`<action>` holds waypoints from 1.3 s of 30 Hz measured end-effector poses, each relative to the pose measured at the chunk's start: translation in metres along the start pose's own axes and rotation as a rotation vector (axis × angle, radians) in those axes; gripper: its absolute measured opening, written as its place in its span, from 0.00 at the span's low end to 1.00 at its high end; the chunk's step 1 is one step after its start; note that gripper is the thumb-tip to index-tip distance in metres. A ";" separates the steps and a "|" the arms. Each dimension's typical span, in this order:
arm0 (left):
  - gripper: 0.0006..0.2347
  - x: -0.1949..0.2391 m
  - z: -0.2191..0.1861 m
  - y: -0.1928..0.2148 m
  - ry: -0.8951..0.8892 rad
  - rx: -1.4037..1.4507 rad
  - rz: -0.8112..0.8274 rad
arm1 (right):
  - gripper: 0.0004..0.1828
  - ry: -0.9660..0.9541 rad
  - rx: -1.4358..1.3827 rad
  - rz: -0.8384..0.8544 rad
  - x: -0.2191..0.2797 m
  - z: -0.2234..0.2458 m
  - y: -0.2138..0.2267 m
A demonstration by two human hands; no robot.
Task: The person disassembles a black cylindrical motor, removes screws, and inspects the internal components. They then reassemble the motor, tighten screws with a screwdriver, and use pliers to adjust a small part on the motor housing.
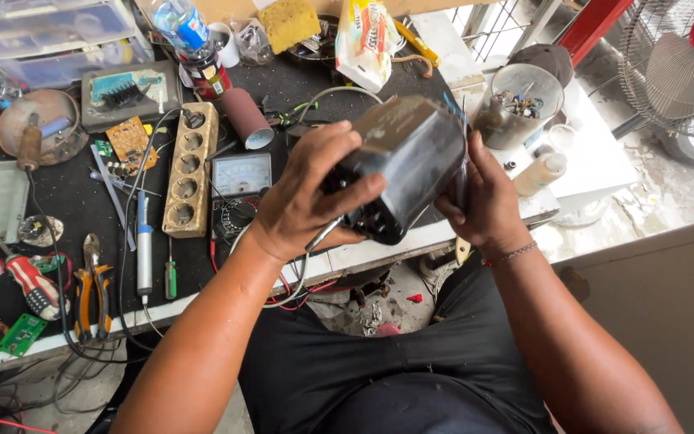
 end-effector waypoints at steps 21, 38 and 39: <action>0.38 0.097 0.010 -0.046 0.064 -0.082 0.242 | 0.46 -0.013 0.190 -0.017 -0.007 -0.071 0.012; 0.33 0.078 -0.039 -0.013 0.656 0.214 0.034 | 0.31 0.019 0.953 -0.333 0.021 -0.023 0.055; 0.36 0.083 -0.041 -0.015 0.661 0.165 -0.048 | 0.28 0.029 1.132 -0.370 0.018 -0.026 0.074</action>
Point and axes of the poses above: each hand's wrist, its own x-axis away from the middle knuckle, its own y-axis out of the back of the hand, z = x × y, the point moved 7 cm from there along -x, towards the middle knuckle, and after that the axes turned 8 degrees about x, right-handed, at the moved point
